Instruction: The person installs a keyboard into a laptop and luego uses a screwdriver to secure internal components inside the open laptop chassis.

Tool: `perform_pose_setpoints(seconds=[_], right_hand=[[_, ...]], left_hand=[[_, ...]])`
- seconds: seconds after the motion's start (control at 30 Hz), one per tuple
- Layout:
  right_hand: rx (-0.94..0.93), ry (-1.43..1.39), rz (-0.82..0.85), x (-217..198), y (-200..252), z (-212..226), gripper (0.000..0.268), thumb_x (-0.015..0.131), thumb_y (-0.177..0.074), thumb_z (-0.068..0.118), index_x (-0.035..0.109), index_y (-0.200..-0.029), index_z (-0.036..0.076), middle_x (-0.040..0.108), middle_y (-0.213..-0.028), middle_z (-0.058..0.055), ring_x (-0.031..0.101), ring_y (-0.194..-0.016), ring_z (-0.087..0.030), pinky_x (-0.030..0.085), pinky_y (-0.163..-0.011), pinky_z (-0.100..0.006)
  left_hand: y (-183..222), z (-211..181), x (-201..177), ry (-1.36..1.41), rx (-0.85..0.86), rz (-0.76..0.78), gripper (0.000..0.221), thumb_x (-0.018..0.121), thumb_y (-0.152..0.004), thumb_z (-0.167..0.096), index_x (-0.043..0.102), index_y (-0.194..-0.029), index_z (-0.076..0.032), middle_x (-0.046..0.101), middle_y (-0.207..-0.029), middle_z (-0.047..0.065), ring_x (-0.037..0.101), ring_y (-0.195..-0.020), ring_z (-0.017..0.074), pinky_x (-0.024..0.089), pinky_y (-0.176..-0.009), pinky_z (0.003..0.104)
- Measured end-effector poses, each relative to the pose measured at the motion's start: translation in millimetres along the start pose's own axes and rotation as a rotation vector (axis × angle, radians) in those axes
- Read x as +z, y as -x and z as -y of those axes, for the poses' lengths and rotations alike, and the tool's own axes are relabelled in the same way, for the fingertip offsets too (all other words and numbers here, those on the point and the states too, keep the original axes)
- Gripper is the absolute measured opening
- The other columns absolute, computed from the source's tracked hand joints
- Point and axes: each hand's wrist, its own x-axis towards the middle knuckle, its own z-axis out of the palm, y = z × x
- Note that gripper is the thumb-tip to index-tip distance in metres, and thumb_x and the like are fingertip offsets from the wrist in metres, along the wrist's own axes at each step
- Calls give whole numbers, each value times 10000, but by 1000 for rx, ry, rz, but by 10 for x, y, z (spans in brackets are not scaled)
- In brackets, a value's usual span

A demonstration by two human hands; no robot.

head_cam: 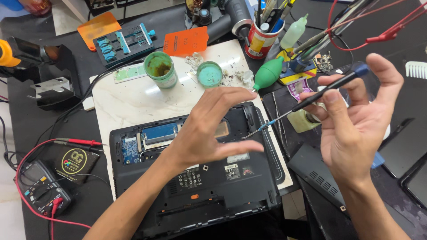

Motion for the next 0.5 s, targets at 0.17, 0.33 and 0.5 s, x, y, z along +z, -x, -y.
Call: perform_pose_setpoints(seconds=[0.17, 0.33, 0.5], right_hand=[[34, -19, -44, 54, 72, -8, 631, 562, -1153, -41, 156, -1590, 162, 598, -1185, -113, 722, -1011, -237, 600, -832, -300], [-66, 14, -27, 24, 175, -102, 656, 548, -1197, -83, 116, -1620, 173, 592, -1201, -154, 692, -984, -260, 560, -786, -296], [-278, 428, 73, 136, 329, -137, 551, 523, -1219, -106, 166, -1496, 211, 569, -1191, -168, 712, -994, -289, 650, -893, -351]], left_hand=[[40, -53, -26, -48, 9, -8, 687, 913, -832, -419, 574, -1302, -50, 643, -1234, 122, 641, -1164, 278, 545, -1026, 399], [78, -140, 41, -71, -57, -49, 437, 873, -900, -295, 638, -1175, -50, 667, -1102, 100, 650, -1046, 265, 542, -906, 376], [87, -117, 124, -16, -212, -52, 204, 799, -937, -147, 682, -1050, -24, 669, -984, 85, 649, -918, 249, 531, -822, 378]])
